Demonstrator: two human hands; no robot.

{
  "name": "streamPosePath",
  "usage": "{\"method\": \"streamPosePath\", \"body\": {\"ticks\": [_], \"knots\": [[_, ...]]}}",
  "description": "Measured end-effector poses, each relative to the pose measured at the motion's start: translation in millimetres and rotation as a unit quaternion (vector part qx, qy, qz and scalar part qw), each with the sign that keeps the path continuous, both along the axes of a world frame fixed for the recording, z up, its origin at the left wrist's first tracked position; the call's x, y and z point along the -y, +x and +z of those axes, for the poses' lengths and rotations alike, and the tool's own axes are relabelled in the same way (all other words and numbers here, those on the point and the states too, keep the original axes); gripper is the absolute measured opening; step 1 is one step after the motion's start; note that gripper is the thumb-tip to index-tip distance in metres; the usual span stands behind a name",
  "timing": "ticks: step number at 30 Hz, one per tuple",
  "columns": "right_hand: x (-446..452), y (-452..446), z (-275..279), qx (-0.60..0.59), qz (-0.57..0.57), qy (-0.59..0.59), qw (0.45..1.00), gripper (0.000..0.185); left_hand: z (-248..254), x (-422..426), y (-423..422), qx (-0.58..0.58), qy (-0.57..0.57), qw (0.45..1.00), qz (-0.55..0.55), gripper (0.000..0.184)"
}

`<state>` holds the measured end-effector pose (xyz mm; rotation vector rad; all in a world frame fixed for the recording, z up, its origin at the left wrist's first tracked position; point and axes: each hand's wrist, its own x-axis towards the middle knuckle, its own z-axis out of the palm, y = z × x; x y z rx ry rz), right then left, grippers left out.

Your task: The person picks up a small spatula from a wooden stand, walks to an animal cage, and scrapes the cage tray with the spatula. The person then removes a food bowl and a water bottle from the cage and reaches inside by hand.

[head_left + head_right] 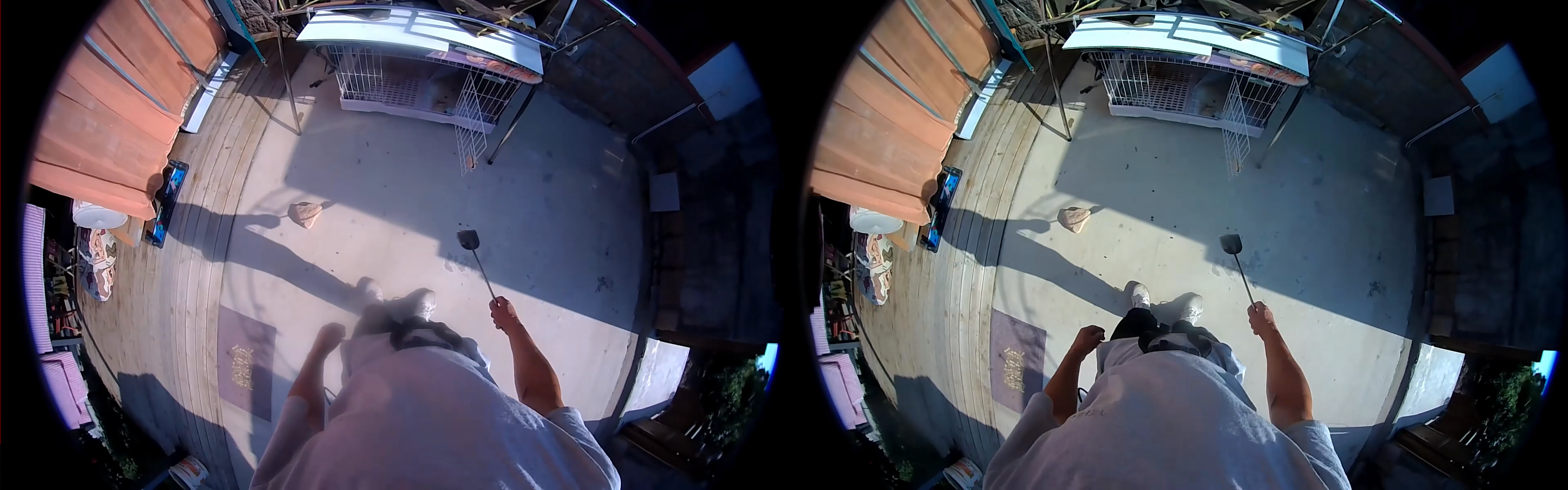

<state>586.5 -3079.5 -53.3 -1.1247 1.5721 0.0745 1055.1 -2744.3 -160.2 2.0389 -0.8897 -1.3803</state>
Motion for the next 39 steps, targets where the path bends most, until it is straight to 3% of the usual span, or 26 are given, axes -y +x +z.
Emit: {"method": "streamPosePath", "body": {"ticks": [2, 4, 5, 11, 14, 17, 19, 20, 21, 22, 25, 26, 28, 29, 30, 31, 32, 35, 39], "knots": [[-1, 29, 7, 0.015, -0.024, 0.005, 1.000, 0.015, -9, 35, 38, 0.017, -0.017, 0.999, -0.044, 0.026], [-6, 52, 9, 0.002, -0.027, -0.003, 1.000, 0.018, 46, 87, 62, -0.023, 0.039, 0.998, 0.047, 0.028], [-9, 62, 12, -0.001, -0.024, -0.007, 1.000, 0.018, 58, 101, 77, -0.014, 0.018, 0.999, 0.033, 0.028], [-17, 102, -17, -0.027, -0.047, -0.006, 0.998, 0.018, 34, 112, 136, -0.061, 0.003, 0.995, 0.073, 0.025], [-12, 115, -15, -0.028, -0.084, 0.002, 0.996, 0.018, -58, 70, 167, -0.014, -0.076, 0.993, -0.087, 0.024], [20, 122, -24, -0.042, -0.087, -0.014, 0.995, 0.018, -74, 66, 166, 0.000, -0.099, 0.986, -0.136, 0.018], [45, 112, -56, -0.052, -0.049, -0.047, 0.996, 0.018, -55, 88, 162, -0.016, -0.003, 0.987, -0.161, 0.020], [61, 97, -98, -0.053, 0.009, -0.113, 0.992, 0.018, -45, 108, 160, -0.022, 0.052, 0.984, -0.169, 0.022], [87, 110, -90, -0.055, 0.009, -0.103, 0.993, 0.019, -38, 130, 161, -0.030, 0.088, 0.981, -0.169, 0.025], [118, 124, -86, -0.056, 0.011, -0.093, 0.994, 0.021, -33, 154, 162, -0.058, 0.161, 0.976, -0.135, 0.026], [219, 163, -113, -0.068, 0.087, -0.171, 0.979, 0.024, -38, 219, 173, -0.040, 0.028, 0.994, -0.095, 0.036], [254, 173, -123, -0.063, 0.113, -0.191, 0.973, 0.025, -38, 245, 172, -0.095, 0.127, 0.987, -0.016, 0.042], [333, 214, -125, -0.052, 0.162, -0.226, 0.959, 0.027, 59, 359, 161, -0.167, 0.306, 0.918, 0.191, 0.056], [370, 233, -134, -0.039, 0.164, -0.242, 0.956, 0.026, 45, 377, 166, -0.193, 0.342, 0.901, 0.185, 0.069], [398, 247, -142, -0.028, 0.167, -0.256, 0.952, 0.025, 35, 389, 161, -0.204, 0.334, 0.906, 0.161, 0.068], [429, 268, -145, -0.024, 0.173, -0.255, 0.951, 0.025, 54, 423, 155, -0.038, 0.268, 0.961, 0.051, 0.064], [465, 291, -144, -0.021, 0.180, -0.255, 0.950, 0.025, 74, 464, 155, 0.126, 0.188, 0.972, -0.065, 0.060], [538, 345, -155, -0.009, 0.189, -0.280, 0.941, 0.026, 78, 512, 178, 0.106, 0.212, 0.958, -0.159, 0.047], [588, 398, -195, -0.010, 0.179, -0.253, 0.951, 0.027, 141, 522, 196, -0.113, 0.160, 0.962, -0.189, 0.035]]}}
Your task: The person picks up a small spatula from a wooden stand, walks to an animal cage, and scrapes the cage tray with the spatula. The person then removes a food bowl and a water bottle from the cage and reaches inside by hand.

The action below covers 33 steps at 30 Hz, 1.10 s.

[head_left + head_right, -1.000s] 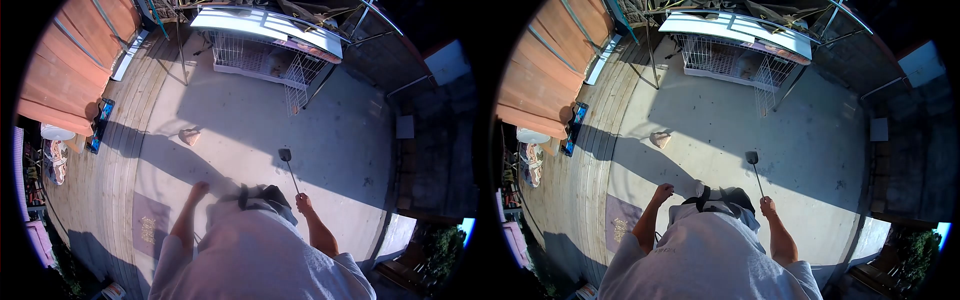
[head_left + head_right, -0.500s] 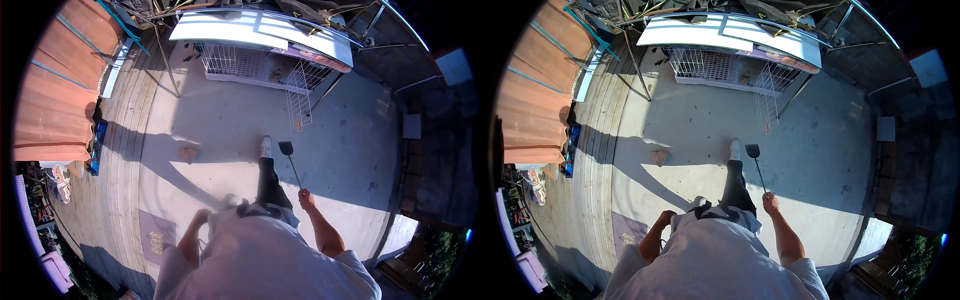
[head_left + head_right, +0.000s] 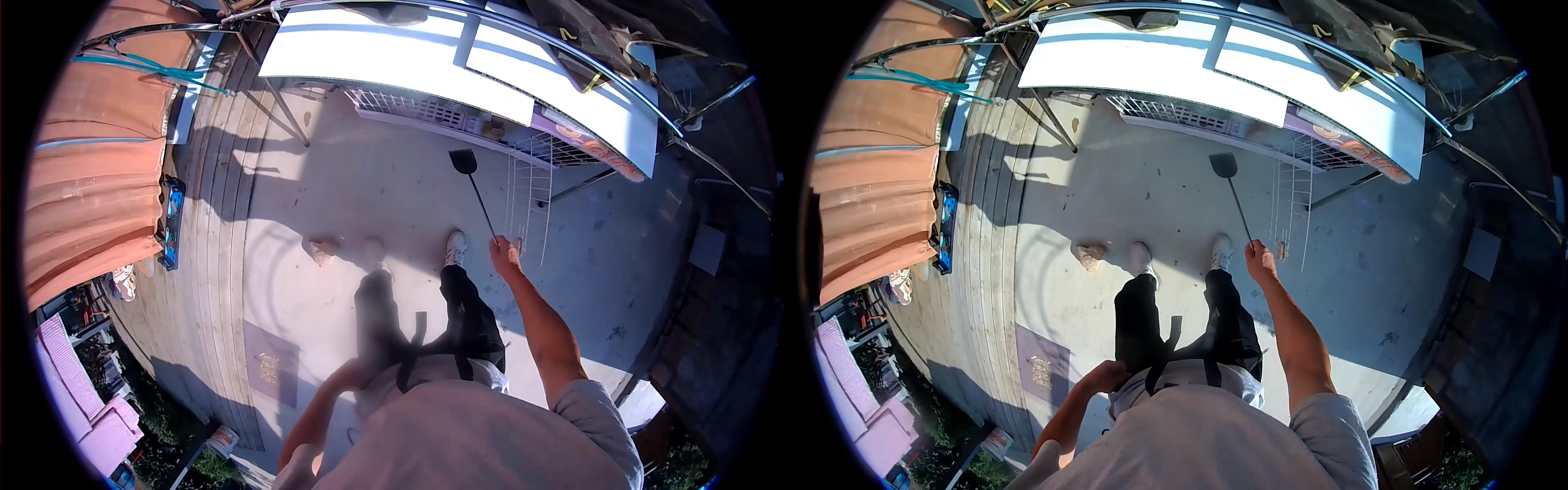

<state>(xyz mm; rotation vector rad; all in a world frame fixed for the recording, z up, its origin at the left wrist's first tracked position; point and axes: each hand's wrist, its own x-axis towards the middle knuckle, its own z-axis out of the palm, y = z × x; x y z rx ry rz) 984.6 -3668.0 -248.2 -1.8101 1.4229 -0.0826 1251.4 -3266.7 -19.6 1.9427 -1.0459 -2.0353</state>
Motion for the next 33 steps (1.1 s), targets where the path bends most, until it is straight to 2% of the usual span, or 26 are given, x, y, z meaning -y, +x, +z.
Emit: {"method": "streamPosePath", "body": {"ticks": [2, 5, 6, 9, 11, 12, 14, 15, 16, 17, 18, 19, 21, 24, 28, 31, 32, 33], "knots": [[13, 18, -24, 0.010, -0.003, 0.001, 1.000, 0.028, 49, 14, 11, -0.148, 0.065, 0.986, 0.036, 0.032], [38, 63, -5, 0.007, -0.026, 0.064, 0.998, 0.028, 60, 40, 68, -0.304, 0.213, 0.927, 0.053, 0.030], [43, 75, -11, 0.008, -0.033, 0.060, 0.998, 0.028, 47, 56, 96, -0.349, 0.276, 0.894, 0.052, 0.029], [63, 114, -48, 0.017, -0.054, 0.068, 0.996, 0.027, -49, 117, 143, -0.424, 0.187, 0.878, -0.118, 0.025], [85, 147, -70, 0.023, -0.074, 0.109, 0.991, 0.027, -130, 159, 142, -0.521, 0.141, 0.831, -0.135, 0.023], [84, 156, -84, 0.032, -0.099, 0.122, 0.987, 0.026, -165, 167, 131, -0.498, 0.127, 0.852, -0.104, 0.024], [104, 170, -123, 0.028, -0.107, 0.132, 0.985, 0.026, -231, 205, 112, -0.425, 0.101, 0.885, -0.164, 0.028], [117, 180, -148, 0.032, -0.107, 0.134, 0.985, 0.026, -269, 230, 102, -0.363, 0.081, 0.894, -0.248, 0.029], [128, 190, -166, 0.022, -0.066, 0.074, 0.995, 0.026, -307, 245, 94, -0.298, 0.021, 0.905, -0.302, 0.030], [137, 193, -180, 0.008, -0.051, 0.070, 0.996, 0.026, -338, 257, 89, -0.232, -0.038, 0.904, -0.357, 0.031], [151, 196, -198, -0.002, -0.035, 0.063, 0.997, 0.026, -345, 282, 103, -0.179, -0.077, 0.916, -0.350, 0.029], [162, 199, -211, -0.010, -0.019, 0.051, 0.998, 0.026, -377, 283, 98, -0.144, -0.118, 0.908, -0.376, 0.026], [183, 206, -234, -0.018, -0.009, 0.052, 0.998, 0.026, -418, 290, 105, -0.142, -0.150, 0.935, -0.290, 0.025], [195, 205, -267, -0.044, -0.005, 0.055, 0.997, 0.025, -455, 311, 110, -0.062, -0.259, 0.884, -0.385, 0.026], [204, 218, -272, -0.049, 0.002, 0.034, 0.998, 0.023, -457, 370, 164, -0.066, -0.240, 0.911, -0.329, 0.021], [204, 213, -277, -0.030, 0.009, 0.016, 0.999, 0.022, -477, 393, 197, 0.053, -0.278, 0.903, -0.324, 0.020], [201, 212, -277, -0.027, 0.006, 0.019, 0.999, 0.022, -497, 389, 201, 0.089, -0.335, 0.896, -0.278, 0.020], [195, 209, -277, -0.026, 0.002, 0.024, 0.999, 0.022, -499, 394, 204, 0.082, -0.311, 0.896, -0.307, 0.021]]}}
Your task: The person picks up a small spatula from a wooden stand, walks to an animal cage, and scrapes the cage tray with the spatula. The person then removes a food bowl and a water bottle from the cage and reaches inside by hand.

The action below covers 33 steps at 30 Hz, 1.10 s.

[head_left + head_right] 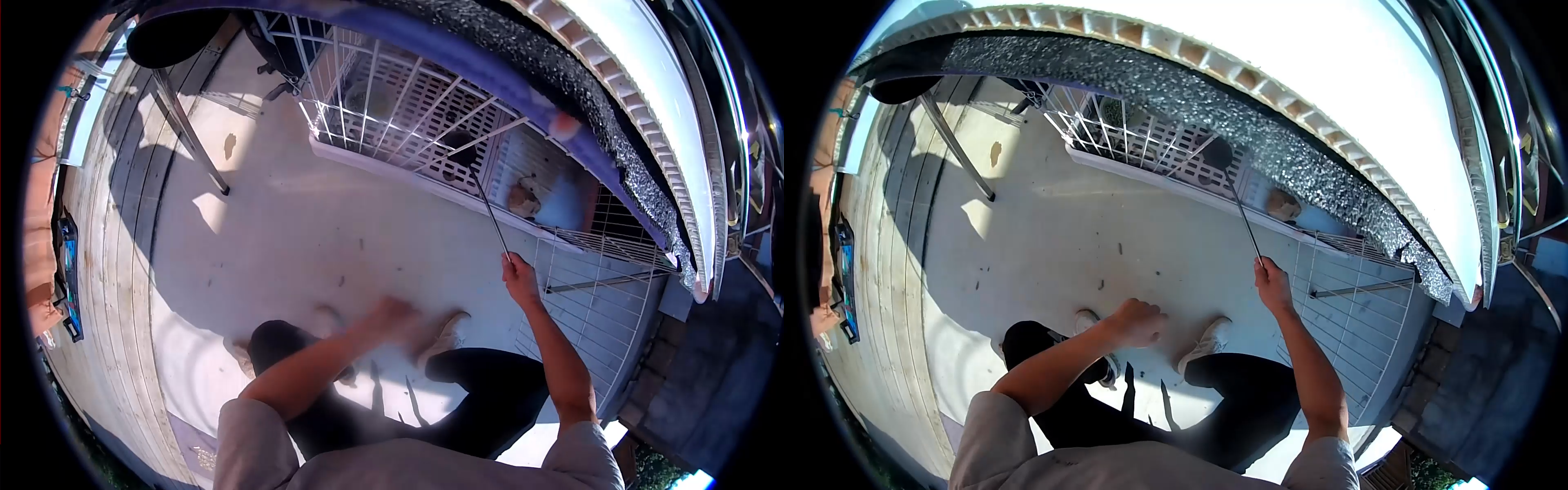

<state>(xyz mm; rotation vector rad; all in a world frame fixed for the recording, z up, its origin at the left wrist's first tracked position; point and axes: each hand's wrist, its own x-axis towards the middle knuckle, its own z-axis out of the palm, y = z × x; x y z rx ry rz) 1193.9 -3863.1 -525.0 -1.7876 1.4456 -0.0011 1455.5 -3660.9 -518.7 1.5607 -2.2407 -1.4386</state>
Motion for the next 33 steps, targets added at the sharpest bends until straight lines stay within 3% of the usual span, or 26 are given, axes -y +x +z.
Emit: {"method": "streamPosePath", "body": {"ticks": [2, 4, 6, 8, 12, 16, 21, 22, 25, 28, 33], "knots": [[-3, -8, -5, 0.014, 0.016, -0.027, 0.999, 0.022, 0, 23, 15, 0.027, 0.047, 0.997, -0.055, 0.022], [-6, -16, -12, 0.030, 0.003, -0.024, 0.999, 0.022, -35, 25, 27, -0.047, -0.001, 0.998, -0.041, 0.024], [-4, -17, -6, 0.026, 0.017, -0.037, 0.999, 0.020, -67, 40, 27, -0.027, -0.006, 0.995, -0.091, 0.026], [1, -14, -8, 0.027, 0.028, -0.049, 0.998, 0.019, -71, 77, 16, 0.093, 0.029, 0.976, -0.196, 0.028], [38, 13, -26, 0.039, 0.066, -0.102, 0.992, 0.014, -49, 123, 8, 0.083, 0.011, 0.979, -0.188, 0.031], [83, 76, -14, 0.037, 0.098, -0.132, 0.986, 0.020, -72, 121, 1, 0.060, 0.013, 0.981, -0.186, 0.030], [85, 118, 14, 0.021, 0.066, -0.068, 0.995, 0.024, -93, 127, 1, 0.065, 0.039, 0.972, -0.222, 0.022], [80, 111, 12, 0.028, 0.063, -0.074, 0.995, 0.024, -92, 132, 4, 0.061, 0.027, 0.973, -0.219, 0.018], [46, 47, 22, 0.040, 0.037, -0.077, 0.995, 0.025, -62, 142, -2, 0.100, 0.055, 0.964, -0.239, 0.030], [12, -2, 44, 0.002, 0.014, -0.058, 0.998, 0.025, -44, 140, 0, 0.042, 0.028, 0.976, -0.212, 0.029], [3, -7, 18, 0.021, -0.037, -0.051, 0.998, 0.023, -58, 138, -3, 0.071, 0.029, 0.970, -0.233, 0.029]]}}
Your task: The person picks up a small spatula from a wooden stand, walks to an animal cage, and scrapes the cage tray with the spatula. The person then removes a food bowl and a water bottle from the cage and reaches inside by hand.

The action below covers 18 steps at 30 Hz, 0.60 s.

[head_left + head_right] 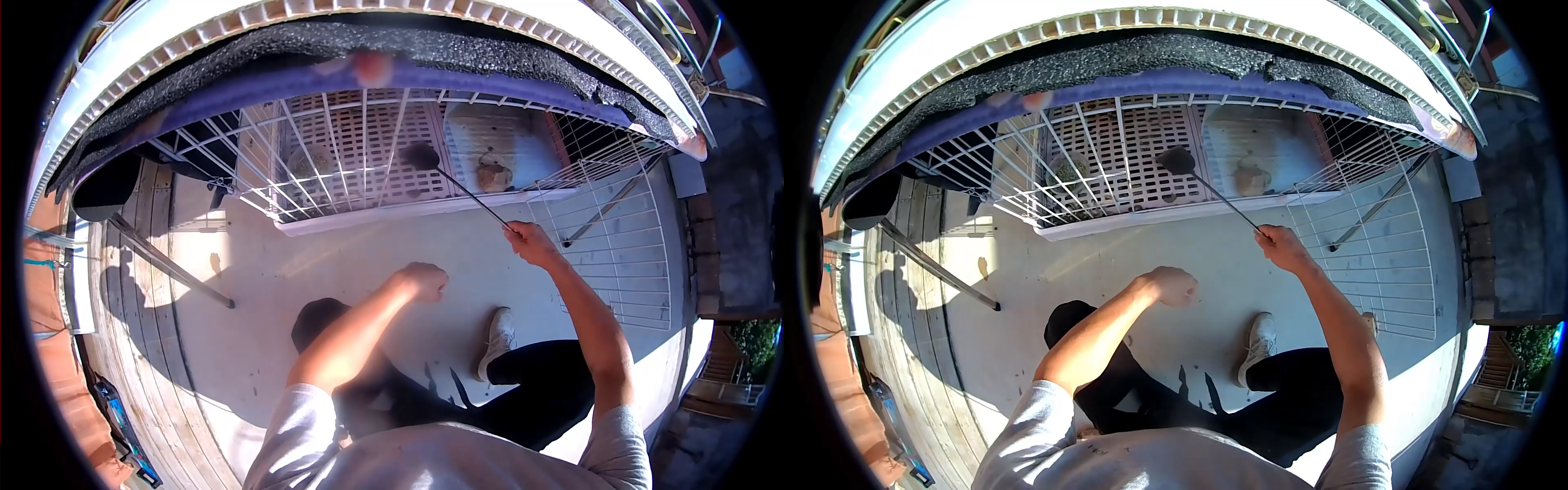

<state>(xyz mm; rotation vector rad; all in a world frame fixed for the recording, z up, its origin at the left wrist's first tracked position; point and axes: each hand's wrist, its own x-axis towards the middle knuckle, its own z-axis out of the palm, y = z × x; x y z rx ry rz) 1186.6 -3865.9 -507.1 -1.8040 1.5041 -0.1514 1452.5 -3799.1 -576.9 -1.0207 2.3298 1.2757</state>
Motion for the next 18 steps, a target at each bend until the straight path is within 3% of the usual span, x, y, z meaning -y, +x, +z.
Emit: {"method": "streamPosePath", "body": {"ticks": [3, 5, 7, 14, 18], "knots": [[34, 41, -35, 0.010, 0.058, -0.094, 0.994, 0.021, 8, -5, 4, 0.007, -0.007, 1.000, 0.023, 0.029], [64, 83, -33, 0.002, 0.079, -0.098, 0.992, 0.020, 11, -11, 9, -0.002, -0.015, 0.999, 0.044, 0.029], [83, 131, -10, -0.063, 0.071, -0.086, 0.992, 0.021, 10, -17, 15, -0.016, -0.022, 0.998, 0.062, 0.030], [103, 154, 11, 0.034, 0.050, 0.059, 0.996, 0.023, 12, -24, 35, 0.024, -0.017, 0.997, 0.068, 0.029], [110, 165, 3, 0.006, 0.043, 0.040, 0.998, 0.025, 6, -31, 40, -0.006, -0.035, 0.996, 0.084, 0.029]]}}
